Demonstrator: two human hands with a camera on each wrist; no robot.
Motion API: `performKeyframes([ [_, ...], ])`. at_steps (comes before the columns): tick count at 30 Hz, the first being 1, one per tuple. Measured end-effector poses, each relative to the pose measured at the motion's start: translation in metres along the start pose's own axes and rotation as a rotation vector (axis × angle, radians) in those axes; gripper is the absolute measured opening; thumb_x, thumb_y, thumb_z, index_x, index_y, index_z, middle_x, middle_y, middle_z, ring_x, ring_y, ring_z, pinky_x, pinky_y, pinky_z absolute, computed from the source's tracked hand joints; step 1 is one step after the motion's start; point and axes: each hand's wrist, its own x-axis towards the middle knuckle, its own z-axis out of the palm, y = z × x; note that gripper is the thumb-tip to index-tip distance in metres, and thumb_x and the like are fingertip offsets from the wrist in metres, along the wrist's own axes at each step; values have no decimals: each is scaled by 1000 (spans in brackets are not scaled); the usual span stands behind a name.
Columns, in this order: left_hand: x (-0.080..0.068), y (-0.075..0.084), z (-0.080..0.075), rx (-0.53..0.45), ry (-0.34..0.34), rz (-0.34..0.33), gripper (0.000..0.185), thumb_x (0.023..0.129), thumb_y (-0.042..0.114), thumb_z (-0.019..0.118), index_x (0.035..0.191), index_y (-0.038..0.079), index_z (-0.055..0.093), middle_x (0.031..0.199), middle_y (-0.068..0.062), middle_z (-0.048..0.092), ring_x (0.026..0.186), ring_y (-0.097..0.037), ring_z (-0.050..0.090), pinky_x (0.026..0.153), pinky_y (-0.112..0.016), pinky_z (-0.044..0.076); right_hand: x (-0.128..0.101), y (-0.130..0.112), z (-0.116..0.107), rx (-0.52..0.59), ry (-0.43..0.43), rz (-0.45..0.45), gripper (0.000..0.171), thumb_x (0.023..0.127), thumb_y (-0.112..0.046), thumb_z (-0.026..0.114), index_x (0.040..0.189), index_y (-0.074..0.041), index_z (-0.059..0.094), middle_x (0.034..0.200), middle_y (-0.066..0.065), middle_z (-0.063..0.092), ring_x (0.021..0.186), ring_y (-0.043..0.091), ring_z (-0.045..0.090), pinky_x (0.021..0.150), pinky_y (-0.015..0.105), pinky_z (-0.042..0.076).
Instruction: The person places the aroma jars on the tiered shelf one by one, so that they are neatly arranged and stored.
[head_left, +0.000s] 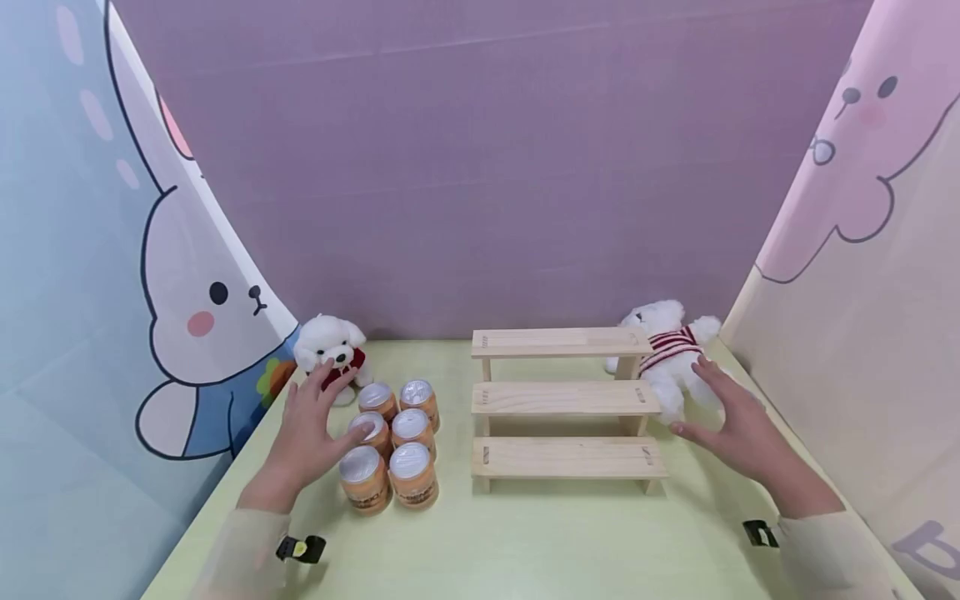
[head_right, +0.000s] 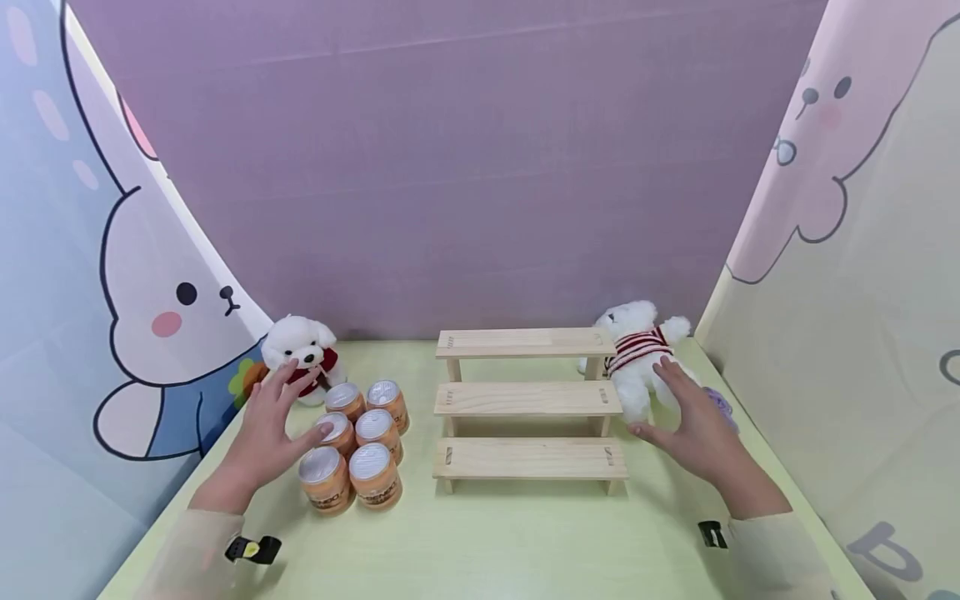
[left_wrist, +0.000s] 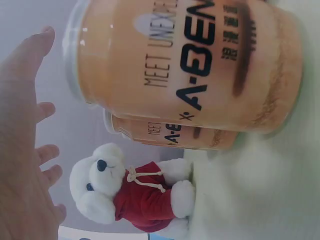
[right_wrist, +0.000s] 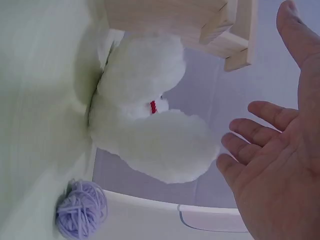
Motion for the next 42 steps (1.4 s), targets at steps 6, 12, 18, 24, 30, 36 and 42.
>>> performKeyframes([
  [6,-14,7,-3,-55,-21,-66,90,88,53,81,162,25,39,172,-13,18,150,-50,24,113,-80,22,-12,-3,5,54,7,34,98,85,-29,89,164,-9,34,161,28,39,140,60,36,107,79,31],
  [12,-28,15,-3,-88,-14,-103,91,88,47,83,163,26,37,172,-12,17,150,-49,25,103,-84,32,-23,-2,14,105,-4,40,96,85,-27,90,163,-12,36,160,26,40,134,60,44,115,50,42],
  [18,-39,21,-4,-163,-1,-118,93,88,42,84,165,33,32,174,-6,14,153,-46,21,101,-86,31,-27,-3,21,136,-36,24,86,86,-25,89,157,-5,45,152,27,49,120,57,59,97,6,40],
  [24,-51,23,-1,-277,22,-109,98,86,30,87,165,37,29,172,-9,18,153,-44,21,100,-87,31,-32,-8,28,172,-107,30,78,90,-25,86,153,-2,47,143,21,59,117,48,64,94,37,58],
  [30,-62,25,4,-374,41,-110,99,85,22,89,165,28,31,169,-14,24,151,-45,24,106,-84,28,-36,-11,37,229,-155,11,76,90,-21,85,153,-1,47,141,21,62,112,39,68,92,45,59],
  [36,-73,28,6,-392,53,-168,101,84,21,90,164,30,29,165,-9,30,148,-31,31,119,-30,30,-38,-10,42,280,-191,-14,74,90,-18,85,151,1,48,145,22,58,111,24,69,88,42,60],
  [42,-80,28,10,-437,54,-238,104,84,21,91,165,30,26,163,-7,32,146,-30,37,109,-8,31,-39,-7,44,315,-233,-19,76,90,-18,84,153,4,46,145,25,57,109,25,69,86,42,61],
])
